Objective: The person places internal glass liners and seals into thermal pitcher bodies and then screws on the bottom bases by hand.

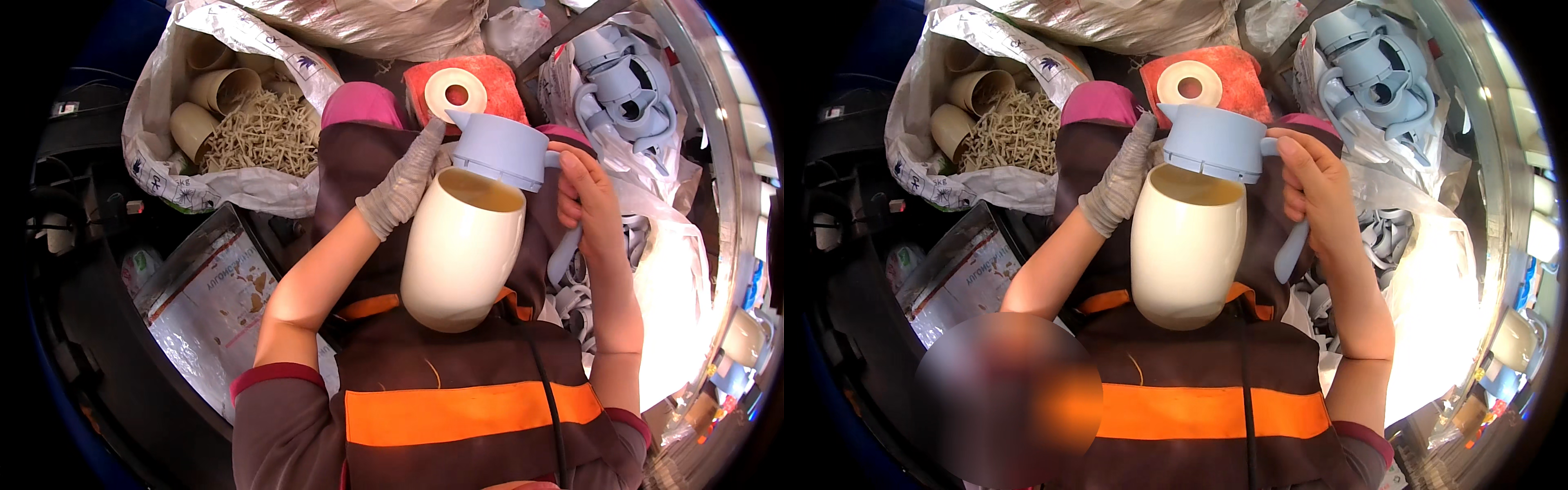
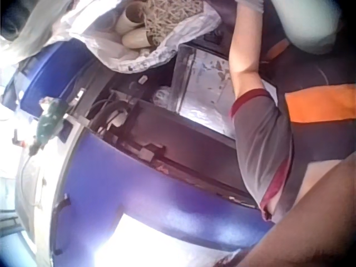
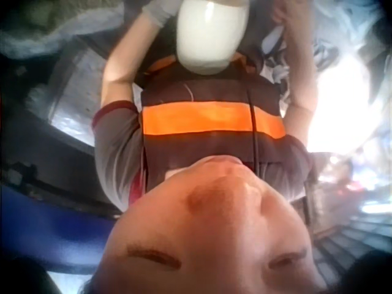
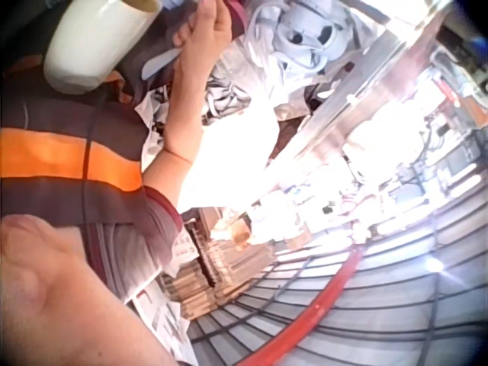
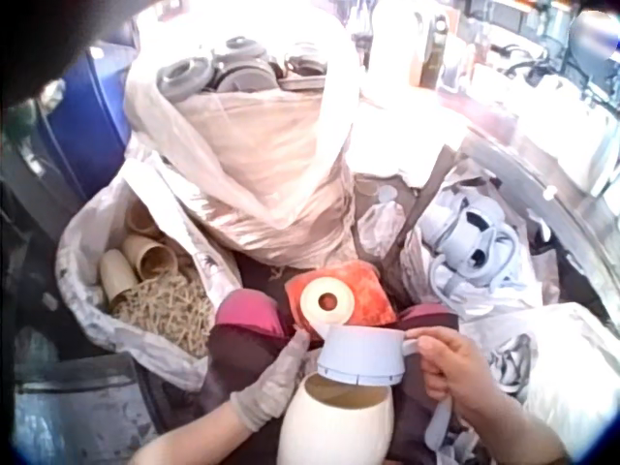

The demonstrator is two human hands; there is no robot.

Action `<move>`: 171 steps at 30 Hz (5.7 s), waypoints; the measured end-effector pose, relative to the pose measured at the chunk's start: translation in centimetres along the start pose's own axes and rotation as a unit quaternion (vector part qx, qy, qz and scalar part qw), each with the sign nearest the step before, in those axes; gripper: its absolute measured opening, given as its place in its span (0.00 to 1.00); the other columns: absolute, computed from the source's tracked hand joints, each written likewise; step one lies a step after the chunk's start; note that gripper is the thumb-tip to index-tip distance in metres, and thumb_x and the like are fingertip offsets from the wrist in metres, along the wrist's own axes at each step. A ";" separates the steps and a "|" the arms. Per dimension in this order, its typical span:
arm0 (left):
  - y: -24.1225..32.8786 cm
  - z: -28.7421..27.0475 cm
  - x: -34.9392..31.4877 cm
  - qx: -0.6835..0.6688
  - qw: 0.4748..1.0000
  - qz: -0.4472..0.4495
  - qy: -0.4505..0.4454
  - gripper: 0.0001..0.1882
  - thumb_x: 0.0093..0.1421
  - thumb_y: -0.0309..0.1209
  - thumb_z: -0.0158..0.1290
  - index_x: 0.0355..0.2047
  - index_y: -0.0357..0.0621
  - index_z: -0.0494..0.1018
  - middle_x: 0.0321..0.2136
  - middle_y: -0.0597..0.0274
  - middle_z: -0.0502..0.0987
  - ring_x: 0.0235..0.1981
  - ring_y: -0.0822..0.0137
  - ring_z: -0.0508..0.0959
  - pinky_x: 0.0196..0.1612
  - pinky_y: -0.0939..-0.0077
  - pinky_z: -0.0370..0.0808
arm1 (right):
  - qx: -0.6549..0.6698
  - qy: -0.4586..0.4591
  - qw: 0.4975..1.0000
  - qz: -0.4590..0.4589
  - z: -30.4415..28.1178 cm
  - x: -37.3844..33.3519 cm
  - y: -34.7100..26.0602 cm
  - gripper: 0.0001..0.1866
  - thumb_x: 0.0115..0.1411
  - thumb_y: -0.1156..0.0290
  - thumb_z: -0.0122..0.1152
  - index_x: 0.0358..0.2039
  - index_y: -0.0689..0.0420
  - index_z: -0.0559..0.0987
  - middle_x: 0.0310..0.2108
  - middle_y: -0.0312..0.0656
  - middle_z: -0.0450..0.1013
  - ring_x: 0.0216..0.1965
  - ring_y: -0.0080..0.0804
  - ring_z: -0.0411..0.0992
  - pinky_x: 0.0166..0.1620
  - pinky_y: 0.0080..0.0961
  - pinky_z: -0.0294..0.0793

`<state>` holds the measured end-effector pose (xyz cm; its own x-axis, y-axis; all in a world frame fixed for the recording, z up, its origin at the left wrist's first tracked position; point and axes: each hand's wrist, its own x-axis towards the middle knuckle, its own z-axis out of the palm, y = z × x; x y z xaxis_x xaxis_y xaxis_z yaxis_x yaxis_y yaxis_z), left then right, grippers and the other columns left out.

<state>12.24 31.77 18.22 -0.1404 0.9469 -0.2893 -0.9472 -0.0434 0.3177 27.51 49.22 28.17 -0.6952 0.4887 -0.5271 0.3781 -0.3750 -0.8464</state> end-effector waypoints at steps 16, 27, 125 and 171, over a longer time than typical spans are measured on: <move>-0.6 0.8 -1.0 0.074 0.995 0.059 0.033 0.44 0.59 0.64 0.47 0.58 0.33 0.64 0.53 0.55 0.72 0.53 0.65 0.73 0.58 0.70 0.69 | -0.092 0.019 0.995 -0.029 0.9 -0.3 0.3 0.17 0.65 0.59 0.56 0.47 0.58 0.77 0.17 0.24 0.59 0.12 0.09 0.53 0.15 0.11 0.51; -0.7 1.5 -1.9 0.164 0.985 0.056 0.013 0.29 0.64 0.49 0.52 0.56 0.40 0.66 0.47 0.64 0.74 0.47 0.75 0.73 0.51 0.78 0.72 | -0.175 0.037 0.979 -0.103 1.8 -0.6 2.5 0.14 0.64 0.63 0.58 0.45 0.57 0.78 0.20 0.24 0.66 0.17 0.07 0.55 0.19 0.11 0.51; 9.6 14.0 5.9 0.916 0.196 0.337 0.096 0.37 0.47 0.51 0.62 0.58 0.54 0.69 0.55 0.36 0.67 0.55 0.41 0.69 0.57 0.54 0.67 | -0.461 0.068 0.833 -0.299 -1.6 7.1 4.4 0.20 0.59 0.59 0.58 0.42 0.61 0.69 0.32 0.54 0.74 0.34 0.52 0.75 0.36 0.45 0.74; 12.3 5.7 -5.7 0.593 0.717 0.321 0.178 0.24 0.50 0.31 0.58 0.49 0.38 0.73 0.44 0.58 0.77 0.45 0.68 0.76 0.50 0.74 0.72 | -0.320 -0.102 0.863 -0.377 7.5 3.4 -10.0 0.12 0.60 0.64 0.58 0.39 0.60 0.77 0.33 0.47 0.75 0.34 0.40 0.75 0.39 0.28 0.73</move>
<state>3.06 27.64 28.96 -0.7014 0.7035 0.1147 0.2267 0.0675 0.9716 16.76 48.75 35.44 -0.9597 0.2299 0.1616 -0.0146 0.5335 -0.8457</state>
